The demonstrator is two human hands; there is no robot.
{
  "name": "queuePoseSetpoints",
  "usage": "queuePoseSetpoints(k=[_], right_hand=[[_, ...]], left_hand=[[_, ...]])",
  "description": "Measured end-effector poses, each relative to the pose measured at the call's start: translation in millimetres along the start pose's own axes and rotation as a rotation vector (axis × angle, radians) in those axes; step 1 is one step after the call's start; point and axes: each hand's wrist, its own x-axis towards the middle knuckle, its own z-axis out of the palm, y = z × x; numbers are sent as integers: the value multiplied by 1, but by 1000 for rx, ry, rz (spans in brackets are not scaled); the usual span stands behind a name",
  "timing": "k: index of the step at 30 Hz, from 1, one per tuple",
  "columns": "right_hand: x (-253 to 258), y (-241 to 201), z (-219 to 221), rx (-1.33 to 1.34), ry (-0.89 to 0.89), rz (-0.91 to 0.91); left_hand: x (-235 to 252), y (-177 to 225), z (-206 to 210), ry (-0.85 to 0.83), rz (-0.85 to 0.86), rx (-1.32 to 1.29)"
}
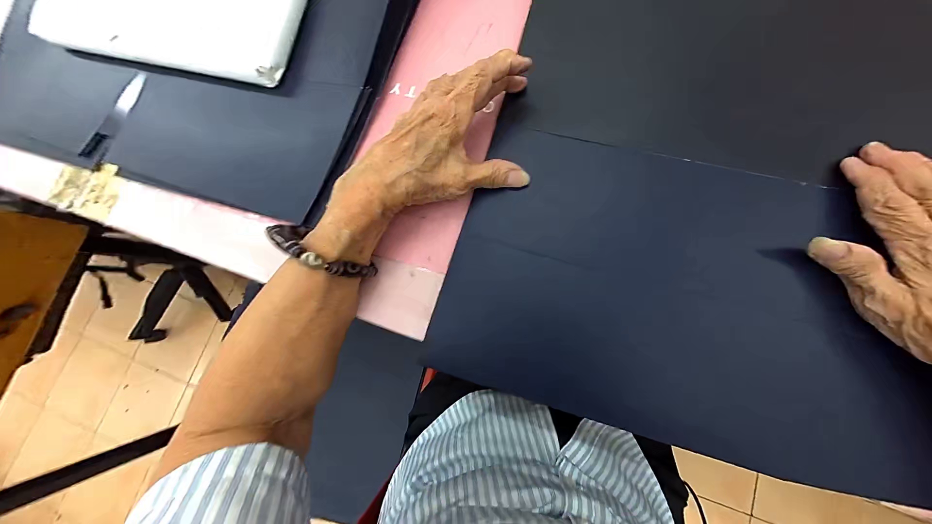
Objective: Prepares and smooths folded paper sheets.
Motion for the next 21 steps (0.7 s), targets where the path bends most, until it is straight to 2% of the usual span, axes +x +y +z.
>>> queuePoseSetpoints(k=[6,14,16,18,21], right_hand=[[3,-21,-14,1,25,2],[12,13,-16,-25,15,-60],[14,-6,-26,-98,-43,-21],[19,-46,-35,-116,-90,-3],[30,-123,-29,-12,-39,-181]], left_hand=[[-2,-3,1,-42,55,120],[5,6,8,13,87,196],[8,7,5,-6,74,193],[10,12,0,-38,69,180],[18,12,-11,-103,117,162]])
